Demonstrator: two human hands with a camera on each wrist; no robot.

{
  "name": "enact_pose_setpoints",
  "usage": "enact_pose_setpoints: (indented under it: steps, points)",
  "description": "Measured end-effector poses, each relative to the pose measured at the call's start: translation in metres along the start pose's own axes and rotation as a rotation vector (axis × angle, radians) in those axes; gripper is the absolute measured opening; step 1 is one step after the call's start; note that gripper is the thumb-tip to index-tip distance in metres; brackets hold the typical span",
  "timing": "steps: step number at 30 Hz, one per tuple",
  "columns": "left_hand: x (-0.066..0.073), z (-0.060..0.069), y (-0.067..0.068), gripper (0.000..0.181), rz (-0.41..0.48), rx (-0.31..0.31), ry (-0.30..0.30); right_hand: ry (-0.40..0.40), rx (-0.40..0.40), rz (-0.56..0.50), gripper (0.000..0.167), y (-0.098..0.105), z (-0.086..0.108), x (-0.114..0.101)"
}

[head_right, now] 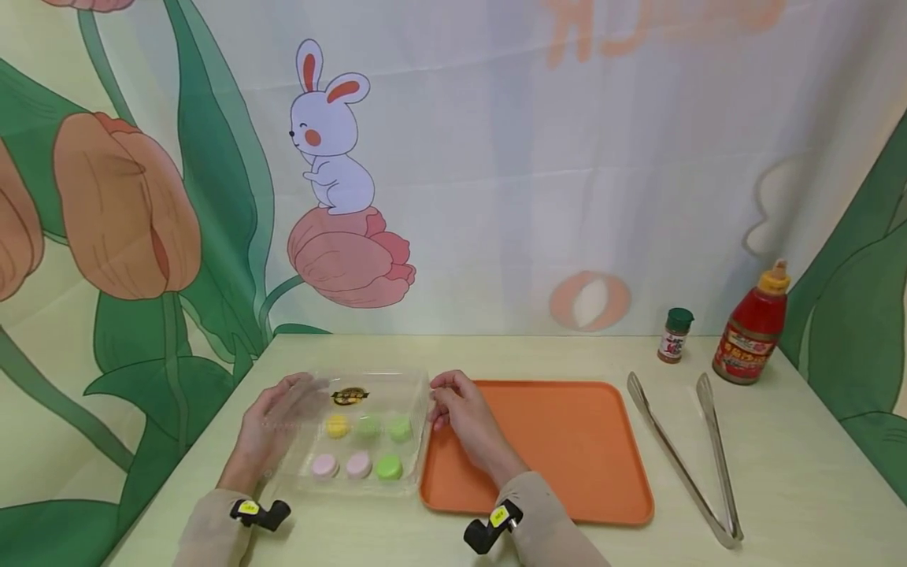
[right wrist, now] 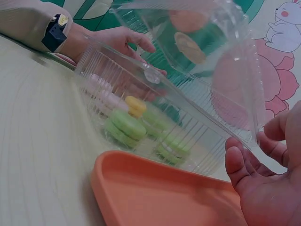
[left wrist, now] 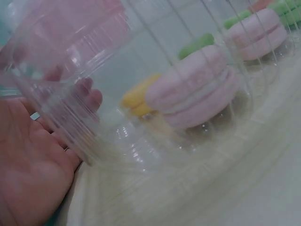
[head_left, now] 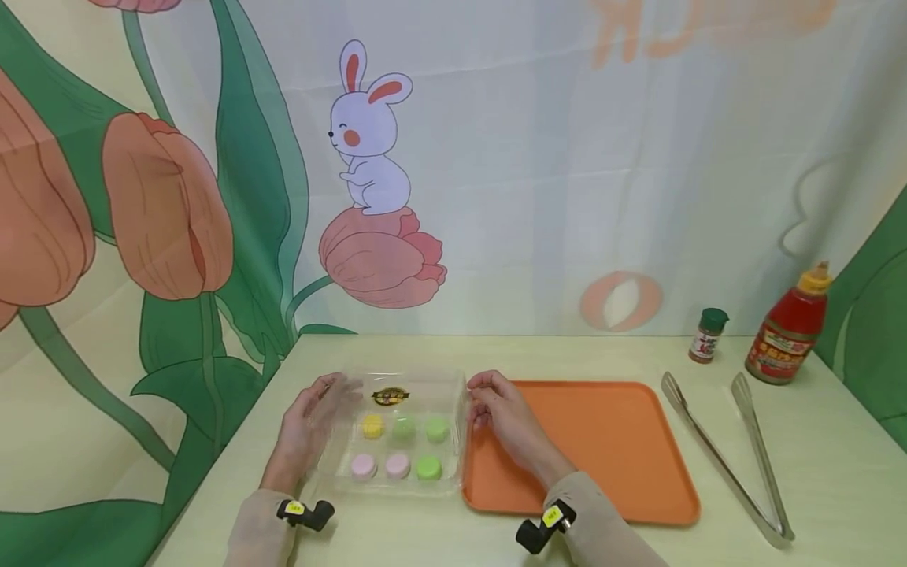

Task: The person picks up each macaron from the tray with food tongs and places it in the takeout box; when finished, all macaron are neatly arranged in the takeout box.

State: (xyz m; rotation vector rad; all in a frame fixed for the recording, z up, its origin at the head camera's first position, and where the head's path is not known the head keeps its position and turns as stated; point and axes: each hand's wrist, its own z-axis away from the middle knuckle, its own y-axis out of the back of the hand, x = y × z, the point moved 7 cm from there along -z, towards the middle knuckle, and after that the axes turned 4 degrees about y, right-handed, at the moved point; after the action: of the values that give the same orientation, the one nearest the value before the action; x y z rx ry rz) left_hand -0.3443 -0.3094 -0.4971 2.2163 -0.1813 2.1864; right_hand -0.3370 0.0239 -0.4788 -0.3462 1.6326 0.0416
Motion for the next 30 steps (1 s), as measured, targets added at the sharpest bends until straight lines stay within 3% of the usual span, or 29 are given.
enact_pose_setpoints:
  steps: [4,9,12,16,19,23,30]
  points:
    - [0.003,-0.004,-0.005,0.032,-0.061,-0.008,-0.027,-0.003,0.005,0.061,0.020,0.003,0.003,-0.005]
    - [0.005,-0.005,-0.006,0.034,-0.036,-0.009,-0.040,0.009,-0.024,0.241,0.024,0.002,0.013,-0.013]
    - [0.006,-0.004,-0.005,0.034,-0.069,0.019,-0.028,0.025,-0.072,0.334,0.036,0.000,0.022,-0.020]
    - [0.005,-0.004,-0.004,0.037,-0.118,0.061,0.008,0.049,-0.135,0.437,0.065,-0.002,0.038,-0.028]
    - [0.004,-0.005,-0.004,0.040,-0.125,0.072,0.029,0.057,-0.138,0.481,0.086,-0.003,0.051,-0.031]
    - [0.002,-0.005,-0.002,0.043,-0.131,0.086,0.044,0.080,-0.150,0.507,0.103,-0.007,0.068,-0.032]
    - [0.002,-0.003,0.000,0.042,-0.131,0.092,0.044,0.077,-0.187,0.517,0.100,-0.011,0.081,-0.020]
